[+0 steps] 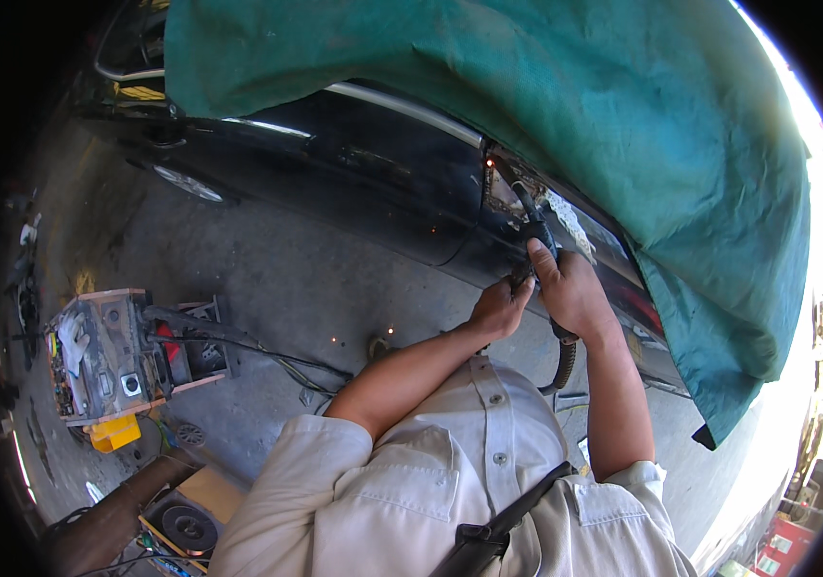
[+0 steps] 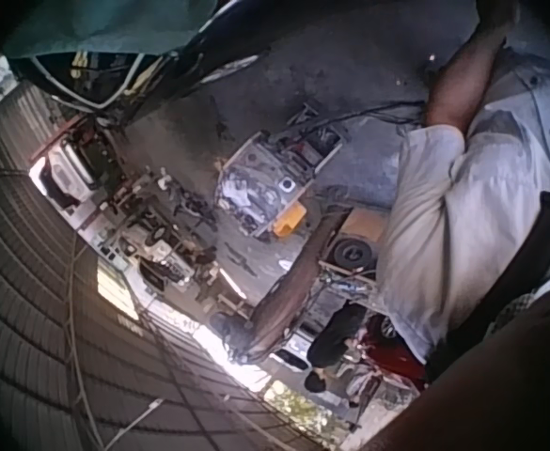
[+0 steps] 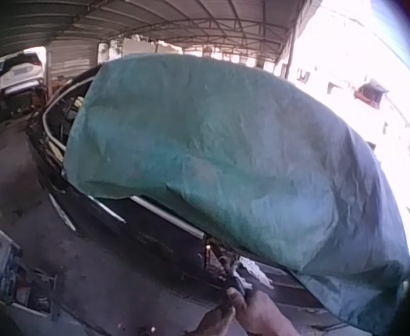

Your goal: The person welds a damaged area on the side of a black car using a handheld welding torch. They repeatedly apply the torch to the same spot, producing bright sparks and molten metal, while a green tarp covers the upper portion of the vehicle. The person stops briefly to reposition the torch and then resumes welding.

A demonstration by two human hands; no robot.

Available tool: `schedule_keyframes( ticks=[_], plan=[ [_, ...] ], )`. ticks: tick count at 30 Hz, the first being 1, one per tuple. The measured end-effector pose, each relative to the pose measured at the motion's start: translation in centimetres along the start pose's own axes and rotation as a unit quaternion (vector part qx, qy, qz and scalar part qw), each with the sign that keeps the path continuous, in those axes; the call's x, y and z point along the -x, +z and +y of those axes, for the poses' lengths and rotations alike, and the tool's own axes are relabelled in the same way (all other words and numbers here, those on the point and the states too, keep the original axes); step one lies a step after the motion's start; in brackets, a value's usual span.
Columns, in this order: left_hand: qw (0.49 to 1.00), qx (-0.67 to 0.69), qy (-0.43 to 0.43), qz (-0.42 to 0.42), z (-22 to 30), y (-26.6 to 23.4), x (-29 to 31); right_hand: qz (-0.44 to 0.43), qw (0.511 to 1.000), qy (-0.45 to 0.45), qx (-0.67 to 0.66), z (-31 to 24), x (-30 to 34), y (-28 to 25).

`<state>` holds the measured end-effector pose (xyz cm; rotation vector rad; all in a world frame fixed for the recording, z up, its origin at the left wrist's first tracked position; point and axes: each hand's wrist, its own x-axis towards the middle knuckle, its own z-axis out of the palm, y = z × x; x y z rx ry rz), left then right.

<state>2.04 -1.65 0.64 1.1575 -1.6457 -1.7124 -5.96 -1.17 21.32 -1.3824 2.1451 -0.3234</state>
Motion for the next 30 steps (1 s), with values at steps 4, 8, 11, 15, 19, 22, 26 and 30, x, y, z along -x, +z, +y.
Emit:
schedule_keyframes(
  ticks=[4, 8, 11, 15, 19, 22, 26, 30],
  plan=[
    [1.000, 0.013, 0.001, -0.005, 0.29, -0.11, 0.09, 0.009, 1.000, -0.008, 0.008, -0.33, -0.03, 0.02],
    [1.000, 0.001, -0.009, -0.013, 0.18, -0.11, 0.05, 0.001, 1.000, 0.003, 0.016, -0.59, -0.09, -0.03],
    [1.000, -0.008, -0.012, -0.014, 0.09, -0.12, 0.08, -0.001, 1.000, -0.001, 0.013, -0.64, -0.07, -0.05],
    [0.999, -0.015, -0.028, -0.023, 0.10, -0.29, 0.01, 0.002, 1.000, -0.005, 0.014, -0.55, -0.19, 0.10],
    [0.998, -0.030, -0.047, -0.022, 0.28, -0.35, 0.08, 0.004, 1.000, -0.016, 0.007, -0.33, -0.24, 0.24],
    [1.000, -0.009, -0.018, -0.020, 0.43, -0.52, 0.32, 0.013, 0.999, -0.028, -0.010, -0.33, -0.23, 0.40],
    [0.999, -0.003, -0.004, -0.049, 0.46, -0.84, 0.32, -0.002, 1.000, -0.020, 0.009, -0.45, -0.05, 0.20],
    [0.999, -0.026, -0.034, -0.032, 0.19, -0.39, -0.01, 0.002, 1.000, -0.001, 0.003, -0.45, 0.06, -0.02]
  ],
)
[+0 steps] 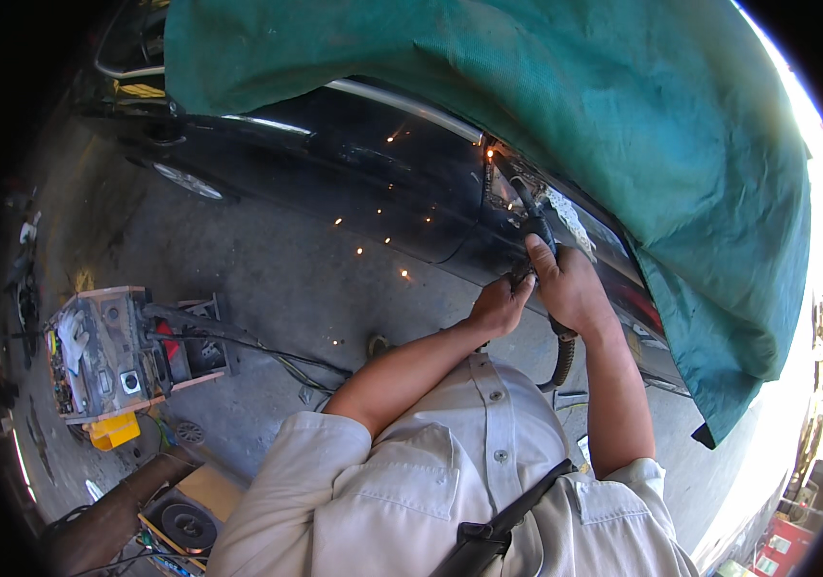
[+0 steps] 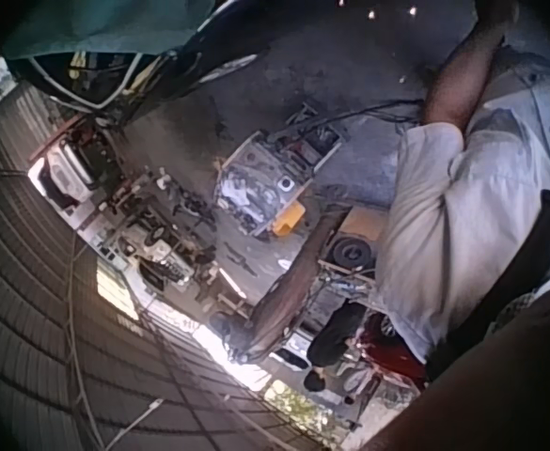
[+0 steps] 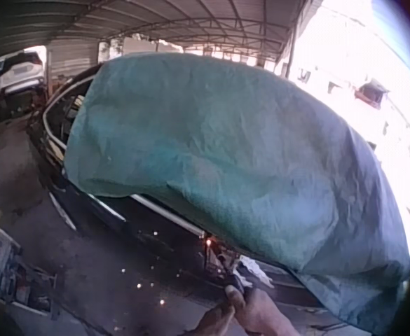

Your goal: The person welds a damaged area on the side of a black car using a handheld welding torch. They repeatedly apply the torch to the same spot, producing bright sparks and molten metal, while a green tarp covers the upper portion of the vehicle. The person stops briefly to reposition the torch and then resumes welding.

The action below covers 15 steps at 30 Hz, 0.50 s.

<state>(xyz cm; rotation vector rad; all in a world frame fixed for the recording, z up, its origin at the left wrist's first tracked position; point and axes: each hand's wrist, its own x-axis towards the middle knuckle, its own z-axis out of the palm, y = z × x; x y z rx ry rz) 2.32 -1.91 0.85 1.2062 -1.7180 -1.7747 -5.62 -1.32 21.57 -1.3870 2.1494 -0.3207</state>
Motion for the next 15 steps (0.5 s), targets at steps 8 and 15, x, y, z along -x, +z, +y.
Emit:
schedule_keyframes(
  ticks=[8, 15],
  plan=[
    [1.000, 0.007, -0.001, 0.016, -0.21, 0.25, -0.01, 0.009, 1.000, 0.004, -0.008, 0.54, -0.09, 0.09],
    [1.000, 0.000, 0.002, 0.001, 0.50, -0.17, 0.24, 0.004, 1.000, -0.003, 0.009, 0.10, -0.02, -0.07]
  ],
)
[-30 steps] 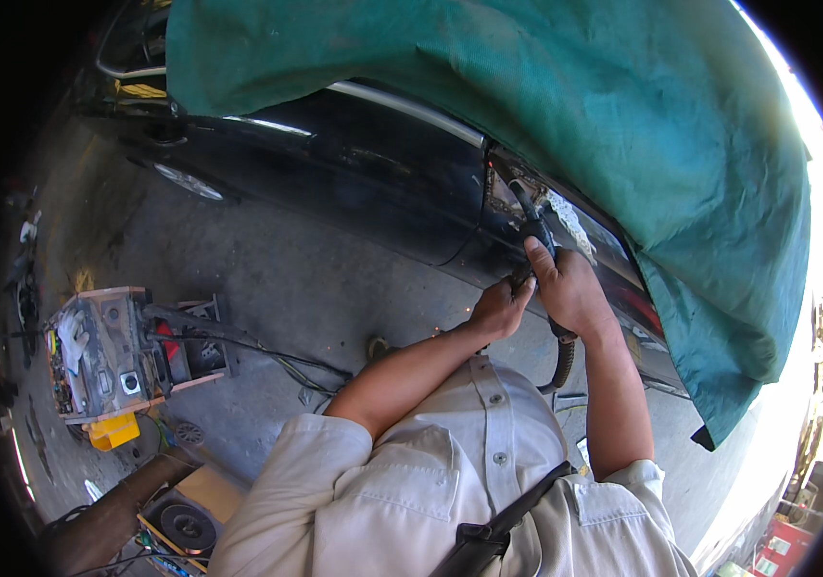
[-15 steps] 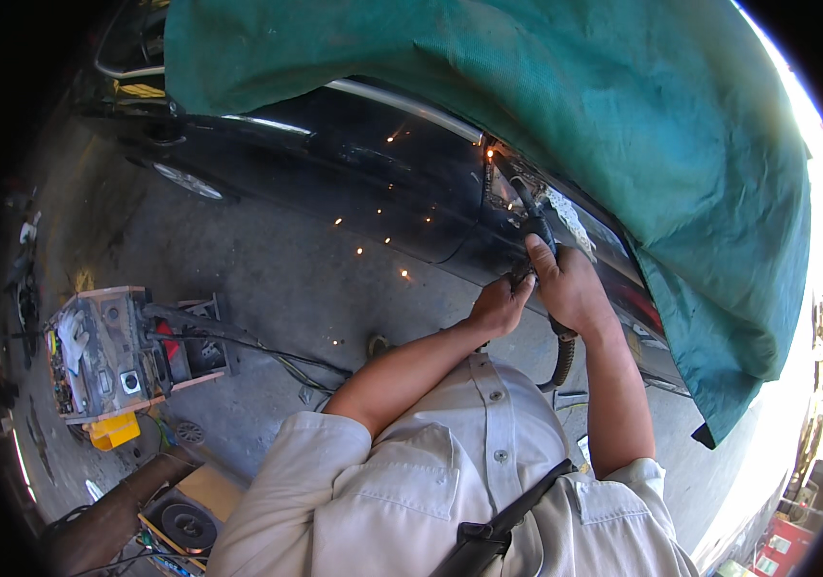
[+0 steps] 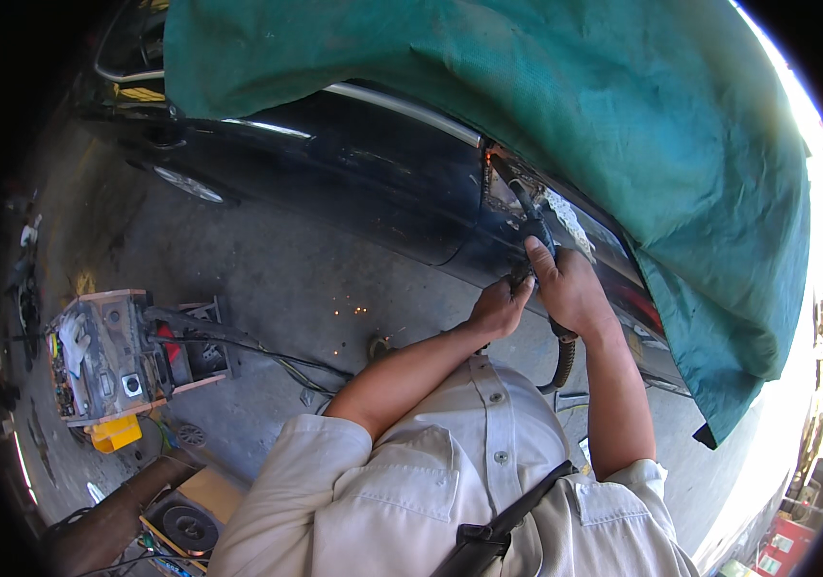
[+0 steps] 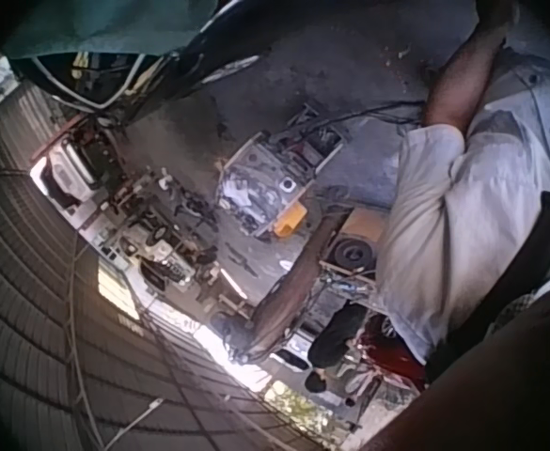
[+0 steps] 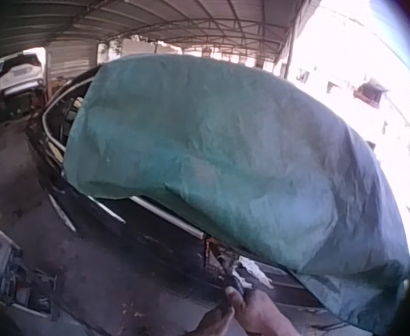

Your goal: The person welds a damaged area on the side of a black car using a handheld welding torch. They repeatedly apply the torch to the same spot, producing bright sparks and molten metal, while a green tarp covers the upper portion of the vehicle. The person stops briefly to reposition the torch and then resumes welding.

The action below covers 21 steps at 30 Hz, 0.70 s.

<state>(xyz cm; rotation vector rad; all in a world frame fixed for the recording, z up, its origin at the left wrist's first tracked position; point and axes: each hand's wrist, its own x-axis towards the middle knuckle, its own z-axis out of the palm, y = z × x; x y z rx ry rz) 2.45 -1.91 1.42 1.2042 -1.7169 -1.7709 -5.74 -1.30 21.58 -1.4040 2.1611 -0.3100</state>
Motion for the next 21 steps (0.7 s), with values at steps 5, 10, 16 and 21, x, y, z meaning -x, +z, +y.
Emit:
schedule_keyframes(
  ticks=[5, 10, 16, 21],
  plan=[
    [1.000, 0.003, 0.003, 0.001, 0.14, -0.04, 0.15, 0.001, 1.000, 0.001, 0.004, -0.25, 0.01, -0.09],
    [1.000, -0.002, -0.004, -0.004, 0.23, -0.07, 0.16, 0.003, 1.000, -0.006, -0.002, -0.56, 0.02, -0.08],
    [1.000, 0.000, 0.016, -0.001, -0.10, -0.27, 0.20, -0.019, 1.000, 0.007, -0.006, -0.78, -0.02, -0.21],
    [1.000, -0.001, 0.016, -0.007, -0.31, -0.02, -0.07, -0.014, 1.000, 0.001, -0.011, -0.14, -0.18, -0.02]
  ],
)
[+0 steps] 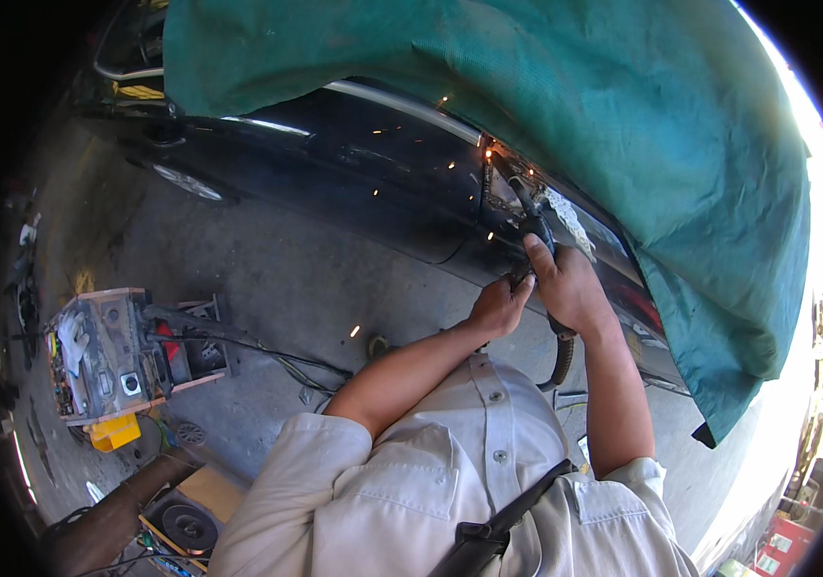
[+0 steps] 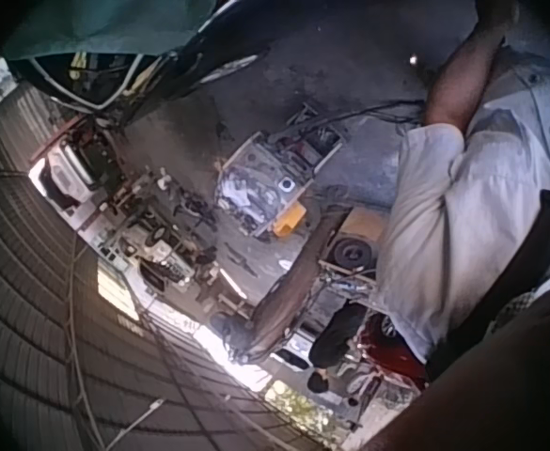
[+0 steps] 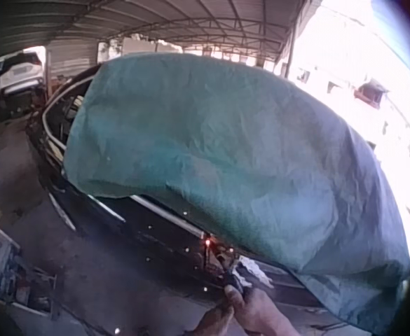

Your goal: The person welds a damaged area on the side of a black car using a handheld welding torch. They repeatedly apply the torch to the same spot, producing bright sparks and molten metal, while a green tarp covers the upper portion of the vehicle. The person stops briefly to reposition the torch and then resumes welding.

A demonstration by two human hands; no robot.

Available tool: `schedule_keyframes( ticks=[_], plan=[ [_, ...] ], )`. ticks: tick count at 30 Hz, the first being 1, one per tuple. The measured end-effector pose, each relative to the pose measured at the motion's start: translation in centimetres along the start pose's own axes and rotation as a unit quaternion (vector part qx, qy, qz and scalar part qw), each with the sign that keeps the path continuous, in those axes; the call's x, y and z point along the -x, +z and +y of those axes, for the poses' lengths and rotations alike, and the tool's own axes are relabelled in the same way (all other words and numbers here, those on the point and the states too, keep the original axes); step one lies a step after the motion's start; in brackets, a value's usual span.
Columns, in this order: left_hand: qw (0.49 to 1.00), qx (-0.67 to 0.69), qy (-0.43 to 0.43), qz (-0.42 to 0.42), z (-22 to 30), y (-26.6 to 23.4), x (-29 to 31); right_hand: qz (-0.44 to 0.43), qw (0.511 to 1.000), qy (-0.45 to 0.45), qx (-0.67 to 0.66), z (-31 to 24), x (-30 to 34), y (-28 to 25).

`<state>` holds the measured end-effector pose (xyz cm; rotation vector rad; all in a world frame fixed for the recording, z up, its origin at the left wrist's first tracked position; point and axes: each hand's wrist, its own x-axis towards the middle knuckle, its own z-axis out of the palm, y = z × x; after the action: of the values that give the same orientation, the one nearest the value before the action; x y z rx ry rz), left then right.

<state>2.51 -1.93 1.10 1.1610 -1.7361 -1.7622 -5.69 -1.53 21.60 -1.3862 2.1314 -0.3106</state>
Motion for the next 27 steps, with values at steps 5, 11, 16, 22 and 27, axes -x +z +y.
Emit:
schedule_keyframes(
  ticks=[5, 11, 16, 22, 27],
  plan=[
    [1.000, 0.005, -0.014, 0.006, 0.1, 0.1, -0.1, 0.012, 1.000, 0.000, -0.024, 1.1, 0.4, 0.3],
    [1.000, 0.000, -0.022, 0.010, 0.5, 0.0, 0.1, -0.002, 0.999, 0.007, -0.040, 1.5, 1.4, 0.3],
    [1.000, 0.014, -0.003, 0.028, 0.0, 0.4, 0.1, 0.028, 0.999, -0.019, -0.032, 1.7, 2.3, 0.8],
    [0.999, 0.000, 0.006, 0.033, -0.8, 0.8, -0.3, 0.009, 1.000, 0.005, -0.001, 1.3, 1.6, 0.6],
    [1.000, -0.007, 0.002, 0.020, -0.7, 0.5, -0.3, 0.004, 1.000, -0.009, 0.000, 1.2, 1.0, 0.7]
  ],
)
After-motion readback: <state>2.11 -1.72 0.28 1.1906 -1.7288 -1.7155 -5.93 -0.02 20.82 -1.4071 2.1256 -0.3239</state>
